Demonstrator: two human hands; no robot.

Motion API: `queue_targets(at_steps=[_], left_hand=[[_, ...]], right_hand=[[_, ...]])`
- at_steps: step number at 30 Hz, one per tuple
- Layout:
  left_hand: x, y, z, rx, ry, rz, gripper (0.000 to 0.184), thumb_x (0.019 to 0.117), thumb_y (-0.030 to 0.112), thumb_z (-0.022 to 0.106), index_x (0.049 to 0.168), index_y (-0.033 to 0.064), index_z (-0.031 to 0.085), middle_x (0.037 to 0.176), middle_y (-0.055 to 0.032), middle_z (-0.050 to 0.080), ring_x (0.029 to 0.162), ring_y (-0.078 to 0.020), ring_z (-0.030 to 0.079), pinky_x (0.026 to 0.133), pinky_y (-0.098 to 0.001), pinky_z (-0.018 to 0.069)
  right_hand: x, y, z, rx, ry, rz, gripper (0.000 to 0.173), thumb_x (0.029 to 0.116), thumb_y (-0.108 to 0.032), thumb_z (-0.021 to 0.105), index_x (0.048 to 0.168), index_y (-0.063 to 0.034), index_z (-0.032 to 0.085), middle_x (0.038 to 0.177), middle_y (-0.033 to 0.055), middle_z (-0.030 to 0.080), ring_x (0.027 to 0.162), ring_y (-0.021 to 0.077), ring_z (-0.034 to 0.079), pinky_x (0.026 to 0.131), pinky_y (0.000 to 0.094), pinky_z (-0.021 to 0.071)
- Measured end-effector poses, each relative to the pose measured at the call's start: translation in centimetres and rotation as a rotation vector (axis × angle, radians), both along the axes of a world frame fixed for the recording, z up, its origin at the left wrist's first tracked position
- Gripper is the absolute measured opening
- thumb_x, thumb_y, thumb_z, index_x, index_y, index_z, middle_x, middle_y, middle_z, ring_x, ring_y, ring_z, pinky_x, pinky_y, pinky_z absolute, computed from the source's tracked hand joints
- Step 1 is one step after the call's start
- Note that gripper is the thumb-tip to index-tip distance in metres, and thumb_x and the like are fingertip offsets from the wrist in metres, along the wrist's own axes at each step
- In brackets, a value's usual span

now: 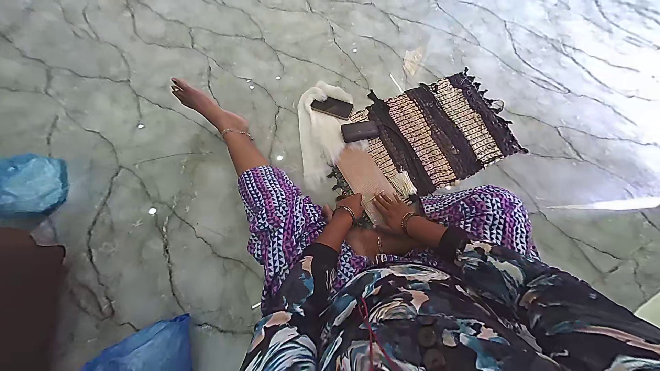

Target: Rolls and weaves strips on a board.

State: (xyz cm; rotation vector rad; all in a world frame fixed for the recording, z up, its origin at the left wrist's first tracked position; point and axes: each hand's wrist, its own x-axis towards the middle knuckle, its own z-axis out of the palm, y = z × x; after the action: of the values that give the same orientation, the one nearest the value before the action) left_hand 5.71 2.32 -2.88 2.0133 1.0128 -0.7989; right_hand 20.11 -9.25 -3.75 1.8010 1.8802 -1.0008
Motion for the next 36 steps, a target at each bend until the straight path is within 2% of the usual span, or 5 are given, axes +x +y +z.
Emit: queue_targets(at_steps=[4, 9, 18, 24, 36], left_hand=[[-0.1, -0.2, 0.0, 0.034, -0.022, -0.074, 0.037, 0.1082, 0.022, 0.050, 0.137, -0.0005, 0.058, 0.137, -0.0268, 0.062, 0.132, -0.0445, 0.057, 0.108, -0.0652, 0.0435], [-0.1, -0.2, 0.5, 0.130, 0.003, 0.026, 0.037, 0.1072, 0.020, 0.050, 0.139, 0.0023, 0.056, 0.136, -0.0246, 0.063, 0.130, -0.0420, 0.060, 0.105, -0.0631, 0.0474], [-0.2, 0.0, -0.1, 0.093, -0.022, -0.073, 0.036, 0.1062, 0.022, 0.052, 0.134, 0.0010, 0.059, 0.134, -0.0263, 0.063, 0.129, -0.0442, 0.059, 0.104, -0.0653, 0.0462], [-0.2, -0.6, -0.1, 0.122, -0.045, -0.141, 0.033, 0.1060, 0.017, 0.052, 0.134, 0.0015, 0.060, 0.133, -0.0266, 0.064, 0.128, -0.0457, 0.059, 0.103, -0.0674, 0.0464], [-0.9, -0.2, 1.2, 0.162, -0.054, -0.081, 0.037, 0.1019, 0.010, 0.055, 0.139, 0.0047, 0.057, 0.135, -0.0248, 0.063, 0.128, -0.0450, 0.060, 0.101, -0.0658, 0.0480]], right_hand=[[0.7, 0.3, 1.8, 0.136, 0.041, -0.001, 0.063, 0.1083, -0.048, 0.035, 0.149, -0.0031, 0.050, 0.156, 0.0191, 0.049, 0.149, 0.0361, 0.041, 0.125, 0.0649, 0.0081], [0.2, 2.4, -0.3, 0.215, 0.030, -0.067, 0.071, 0.1087, -0.045, 0.039, 0.165, -0.0069, 0.020, 0.174, 0.0127, 0.012, 0.161, 0.0307, 0.010, 0.127, 0.0604, 0.0062], [-1.3, 0.6, -0.2, 0.035, -0.062, -0.075, 0.089, 0.1043, -0.056, 0.047, 0.166, -0.0042, 0.008, 0.174, 0.0168, 0.002, 0.161, 0.0347, 0.006, 0.126, 0.0629, 0.0052], [-1.1, 1.0, 2.5, 0.138, -0.056, -0.127, 0.048, 0.1053, -0.027, 0.048, 0.147, -0.0036, 0.053, 0.141, 0.0241, 0.059, 0.137, 0.0432, 0.050, 0.122, 0.0661, 0.0175], [2.8, 2.3, 3.5, 0.072, -0.189, -0.280, 0.027, 0.0999, -0.014, 0.058, 0.118, 0.0004, 0.072, 0.132, 0.0266, 0.063, 0.127, 0.0460, 0.057, 0.106, 0.0690, 0.0383]])
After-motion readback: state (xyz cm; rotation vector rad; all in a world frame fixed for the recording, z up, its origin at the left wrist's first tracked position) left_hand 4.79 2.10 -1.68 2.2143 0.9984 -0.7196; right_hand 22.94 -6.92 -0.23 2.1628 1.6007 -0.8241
